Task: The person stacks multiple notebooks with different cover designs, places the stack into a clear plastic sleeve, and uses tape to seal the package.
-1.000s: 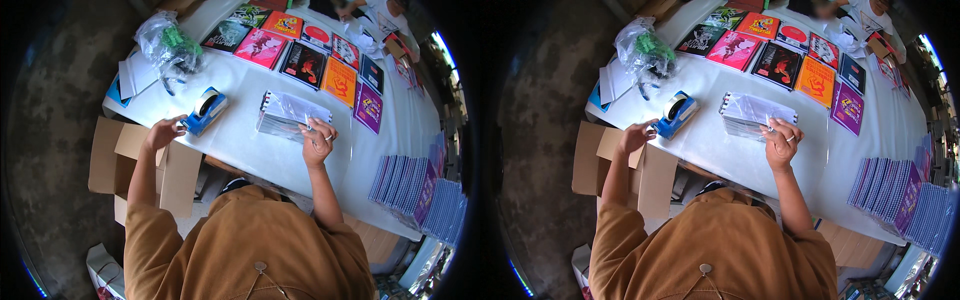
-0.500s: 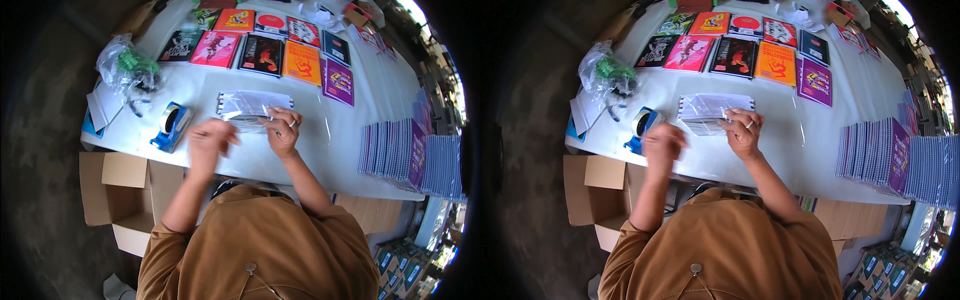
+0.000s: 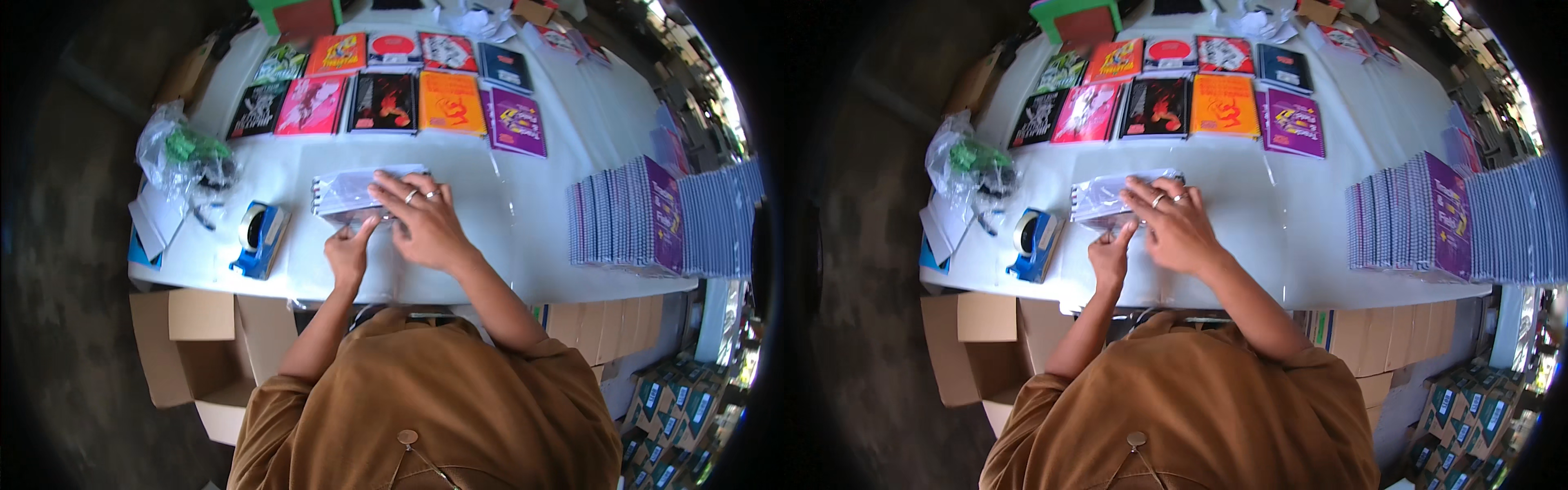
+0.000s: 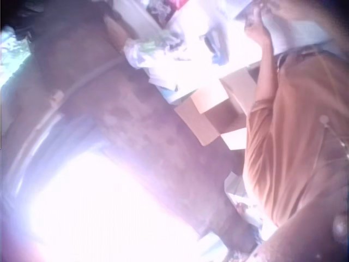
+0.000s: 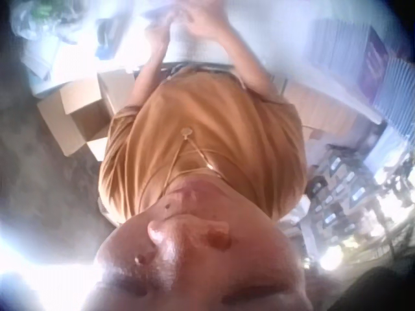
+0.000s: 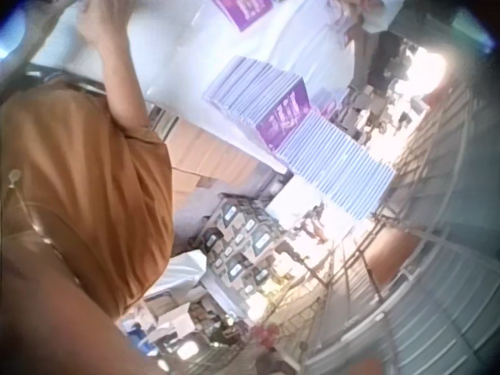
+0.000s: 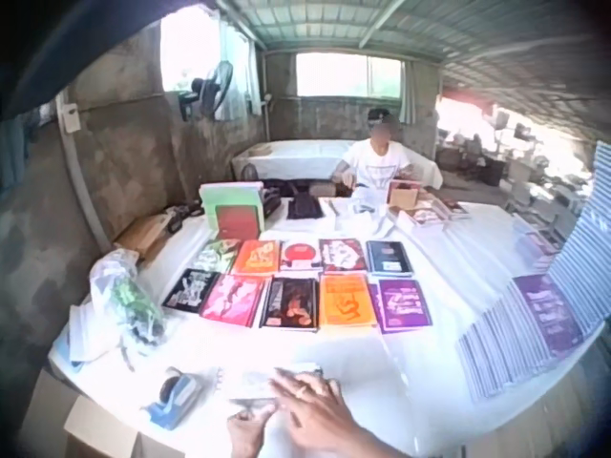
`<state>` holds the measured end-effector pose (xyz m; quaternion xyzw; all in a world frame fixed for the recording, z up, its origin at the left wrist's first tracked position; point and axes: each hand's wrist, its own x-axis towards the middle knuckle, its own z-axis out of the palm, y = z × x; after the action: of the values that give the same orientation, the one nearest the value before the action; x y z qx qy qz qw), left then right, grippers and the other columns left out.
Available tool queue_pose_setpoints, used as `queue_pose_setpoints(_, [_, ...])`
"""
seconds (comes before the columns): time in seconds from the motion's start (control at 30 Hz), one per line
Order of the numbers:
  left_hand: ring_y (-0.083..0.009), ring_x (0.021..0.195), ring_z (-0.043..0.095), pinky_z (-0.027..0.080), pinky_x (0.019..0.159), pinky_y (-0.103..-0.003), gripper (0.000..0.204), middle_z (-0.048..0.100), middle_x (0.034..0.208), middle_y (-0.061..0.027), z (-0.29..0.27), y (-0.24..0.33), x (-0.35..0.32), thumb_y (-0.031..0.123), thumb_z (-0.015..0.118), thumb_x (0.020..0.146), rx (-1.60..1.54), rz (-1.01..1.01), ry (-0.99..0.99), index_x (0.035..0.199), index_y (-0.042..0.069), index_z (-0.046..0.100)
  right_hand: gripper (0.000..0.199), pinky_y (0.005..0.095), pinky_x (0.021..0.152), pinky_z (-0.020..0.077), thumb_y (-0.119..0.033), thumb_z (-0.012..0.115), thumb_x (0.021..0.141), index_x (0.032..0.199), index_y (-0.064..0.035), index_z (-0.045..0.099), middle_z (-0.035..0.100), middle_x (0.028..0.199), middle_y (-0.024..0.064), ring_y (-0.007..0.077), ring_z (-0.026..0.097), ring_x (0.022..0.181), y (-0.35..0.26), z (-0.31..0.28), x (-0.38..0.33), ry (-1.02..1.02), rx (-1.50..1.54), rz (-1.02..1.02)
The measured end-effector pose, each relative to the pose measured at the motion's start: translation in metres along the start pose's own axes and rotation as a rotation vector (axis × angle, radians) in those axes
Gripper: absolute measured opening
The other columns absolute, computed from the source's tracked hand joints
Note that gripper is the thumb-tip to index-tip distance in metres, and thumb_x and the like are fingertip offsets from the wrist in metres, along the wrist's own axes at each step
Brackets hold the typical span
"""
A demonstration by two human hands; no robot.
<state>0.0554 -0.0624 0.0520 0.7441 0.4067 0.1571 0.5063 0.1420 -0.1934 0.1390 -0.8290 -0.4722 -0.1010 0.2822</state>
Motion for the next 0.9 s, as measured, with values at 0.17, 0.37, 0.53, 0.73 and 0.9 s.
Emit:
queue_pose_setpoints(0.17, [-0.0207,0.061,0.051,0.044,0.057,-0.034,0.047,0.056,0.067,-0.0116,-0.034,-0.082,0.030,0.035,0.082,0.061,0.189,0.238,0.117,0.076,-0.002,0.057,0.058,0.0429,0.089,0.0323,-0.026,0.076,0.060,0.110,-0.0094,0.052,0.051,0.121,0.0106,0.0250,0.043,0.116,-0.018,0.009,0.028,0.059,0.003,0.033])
queue_pose_setpoints(0.37, [-0.0409,0.113,0.040,0.031,0.099,-0.044,0.088,0.039,0.124,-0.0236,-0.069,-0.034,0.063,0.021,0.085,0.056,0.253,0.632,-0.416,0.126,-0.003,0.037,0.066,0.0397,0.091,0.0337,-0.025,0.079,0.057,0.114,-0.0091,0.051,0.056,0.108,0.0081,0.0258,0.051,0.106,-0.012,-0.021,0.021,-0.153,0.011,0.047])
queue_pose_setpoints(0.53, [-0.0191,0.085,0.060,0.044,0.082,-0.030,0.060,0.065,0.090,-0.0120,-0.052,0.096,0.032,0.019,0.089,0.048,0.149,0.651,-0.823,0.098,-0.003,0.062,0.067,0.0370,0.085,0.0375,-0.024,0.081,0.055,0.113,-0.0075,0.052,0.057,0.100,0.0086,0.0266,0.055,0.093,0.007,-0.140,-0.034,-0.016,0.358,0.251])
queue_pose_setpoints(0.73, [-0.0293,0.097,0.058,0.042,0.084,-0.038,0.068,0.062,0.107,-0.0099,0.052,0.284,-0.030,0.016,0.079,0.048,0.251,1.660,-0.557,0.112,0.006,0.058,0.051,0.0359,0.090,0.0362,-0.007,0.077,0.061,0.108,-0.0089,0.057,0.057,0.107,0.0048,0.0228,0.052,0.102,0.025,-0.272,-0.115,0.528,-0.217,0.150])
queue_pose_setpoints(0.9, [-0.0295,0.116,0.049,0.039,0.098,-0.039,0.061,0.057,0.119,-0.0102,0.192,0.377,-0.090,0.001,0.075,0.054,-0.213,1.852,-0.524,0.112,0.007,0.059,0.059,0.0450,0.104,0.0244,0.002,0.066,0.057,0.112,-0.0157,0.055,0.052,0.119,0.0024,0.0224,0.042,0.120,0.069,-0.328,-0.172,0.669,-0.614,0.239])
